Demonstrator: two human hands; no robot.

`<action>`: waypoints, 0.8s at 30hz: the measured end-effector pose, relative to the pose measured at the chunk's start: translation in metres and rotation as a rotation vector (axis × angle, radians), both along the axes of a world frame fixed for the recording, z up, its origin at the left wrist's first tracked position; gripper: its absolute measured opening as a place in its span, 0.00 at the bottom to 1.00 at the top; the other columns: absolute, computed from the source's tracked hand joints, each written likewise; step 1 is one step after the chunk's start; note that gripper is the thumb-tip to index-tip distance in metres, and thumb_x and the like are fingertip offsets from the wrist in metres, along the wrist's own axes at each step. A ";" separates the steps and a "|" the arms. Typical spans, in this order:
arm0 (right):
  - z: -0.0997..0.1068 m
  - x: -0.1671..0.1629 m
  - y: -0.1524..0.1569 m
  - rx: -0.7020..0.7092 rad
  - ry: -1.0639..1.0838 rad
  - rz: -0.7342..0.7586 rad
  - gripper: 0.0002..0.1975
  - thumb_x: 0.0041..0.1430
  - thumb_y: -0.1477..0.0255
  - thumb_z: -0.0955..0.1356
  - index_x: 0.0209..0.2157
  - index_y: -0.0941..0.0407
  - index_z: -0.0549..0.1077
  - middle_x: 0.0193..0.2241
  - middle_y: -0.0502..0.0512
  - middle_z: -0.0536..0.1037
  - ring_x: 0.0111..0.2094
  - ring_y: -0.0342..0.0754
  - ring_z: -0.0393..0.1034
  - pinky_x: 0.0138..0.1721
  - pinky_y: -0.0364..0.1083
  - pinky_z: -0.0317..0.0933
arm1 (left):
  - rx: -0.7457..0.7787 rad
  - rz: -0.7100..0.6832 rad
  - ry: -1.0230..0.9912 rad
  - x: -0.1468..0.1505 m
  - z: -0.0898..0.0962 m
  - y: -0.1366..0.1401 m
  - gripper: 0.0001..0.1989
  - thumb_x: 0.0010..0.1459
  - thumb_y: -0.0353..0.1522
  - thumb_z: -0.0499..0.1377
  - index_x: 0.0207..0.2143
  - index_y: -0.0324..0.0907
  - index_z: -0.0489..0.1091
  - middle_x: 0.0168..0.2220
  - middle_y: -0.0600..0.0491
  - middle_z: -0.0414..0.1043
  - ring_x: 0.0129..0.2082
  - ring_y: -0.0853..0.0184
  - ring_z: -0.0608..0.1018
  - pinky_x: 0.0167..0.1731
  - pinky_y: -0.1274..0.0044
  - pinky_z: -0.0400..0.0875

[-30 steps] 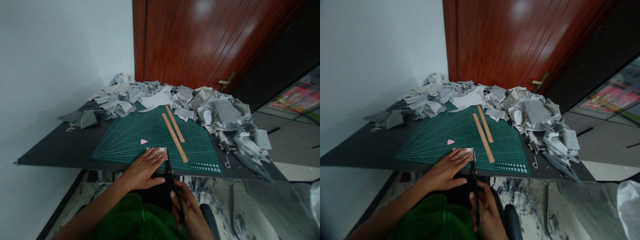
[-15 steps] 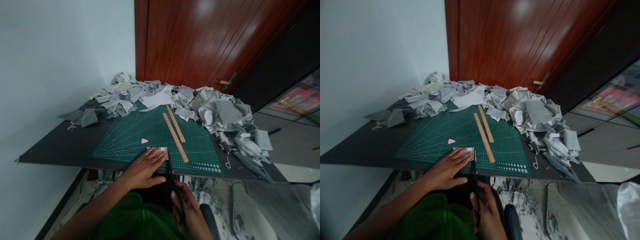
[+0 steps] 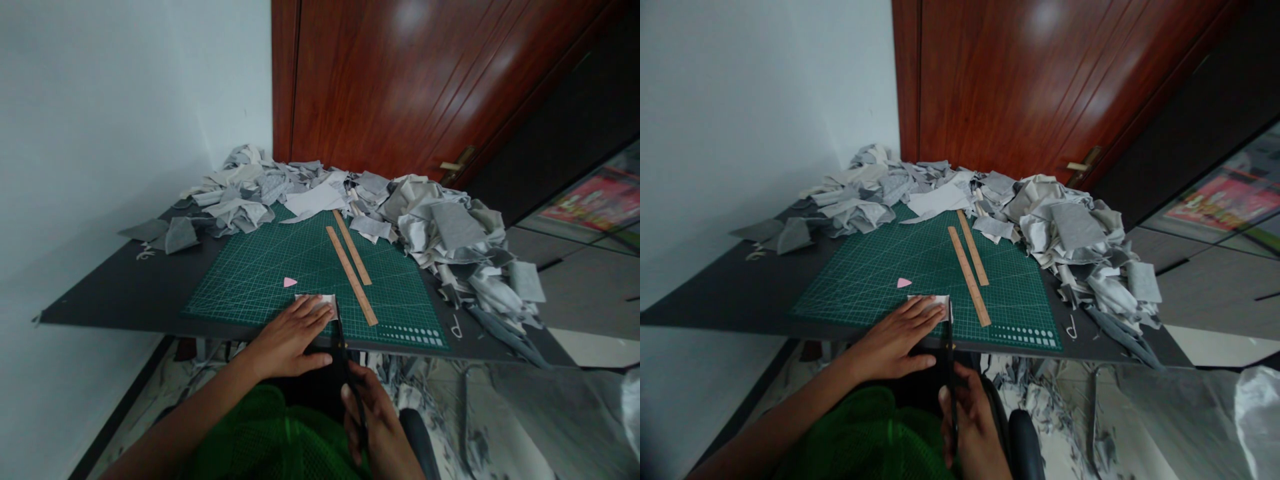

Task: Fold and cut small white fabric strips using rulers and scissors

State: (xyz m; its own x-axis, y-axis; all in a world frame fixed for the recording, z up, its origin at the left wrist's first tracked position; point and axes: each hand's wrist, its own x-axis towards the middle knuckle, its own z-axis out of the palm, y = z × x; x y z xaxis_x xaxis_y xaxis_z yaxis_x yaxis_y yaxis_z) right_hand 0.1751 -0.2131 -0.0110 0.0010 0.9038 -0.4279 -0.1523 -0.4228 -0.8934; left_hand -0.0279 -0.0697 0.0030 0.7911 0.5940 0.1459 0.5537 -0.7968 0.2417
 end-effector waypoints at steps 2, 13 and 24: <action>0.000 0.001 0.000 0.012 -0.009 0.015 0.37 0.59 0.47 0.71 0.61 0.52 0.61 0.23 0.41 0.68 0.16 0.37 0.56 0.14 0.37 0.56 | 0.003 -0.002 -0.017 0.000 -0.001 0.000 0.41 0.68 0.56 0.49 0.73 0.40 0.48 0.73 0.44 0.51 0.74 0.53 0.50 0.71 0.59 0.42; 0.005 -0.003 0.009 -0.105 0.150 -0.107 0.40 0.49 0.47 0.76 0.56 0.51 0.63 0.23 0.41 0.70 0.14 0.37 0.56 0.10 0.36 0.51 | 0.027 -0.005 -0.070 -0.001 -0.005 0.001 0.39 0.68 0.55 0.51 0.71 0.40 0.54 0.71 0.44 0.56 0.73 0.51 0.52 0.71 0.59 0.44; 0.009 0.001 -0.002 -0.100 0.205 -0.241 0.37 0.46 0.47 0.77 0.52 0.50 0.66 0.20 0.39 0.68 0.14 0.38 0.56 0.12 0.36 0.49 | 0.049 -0.016 -0.099 -0.002 -0.005 0.001 0.36 0.66 0.52 0.56 0.68 0.42 0.59 0.70 0.46 0.59 0.72 0.51 0.55 0.71 0.57 0.47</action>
State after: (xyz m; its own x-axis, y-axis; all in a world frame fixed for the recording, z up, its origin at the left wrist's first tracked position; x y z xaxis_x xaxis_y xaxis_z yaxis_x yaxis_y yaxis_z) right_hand 0.1763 -0.2153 -0.0023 0.1142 0.8414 -0.5282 -0.4307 -0.4372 -0.7895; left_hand -0.0296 -0.0683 -0.0019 0.7809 0.5715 0.2523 0.5161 -0.8177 0.2549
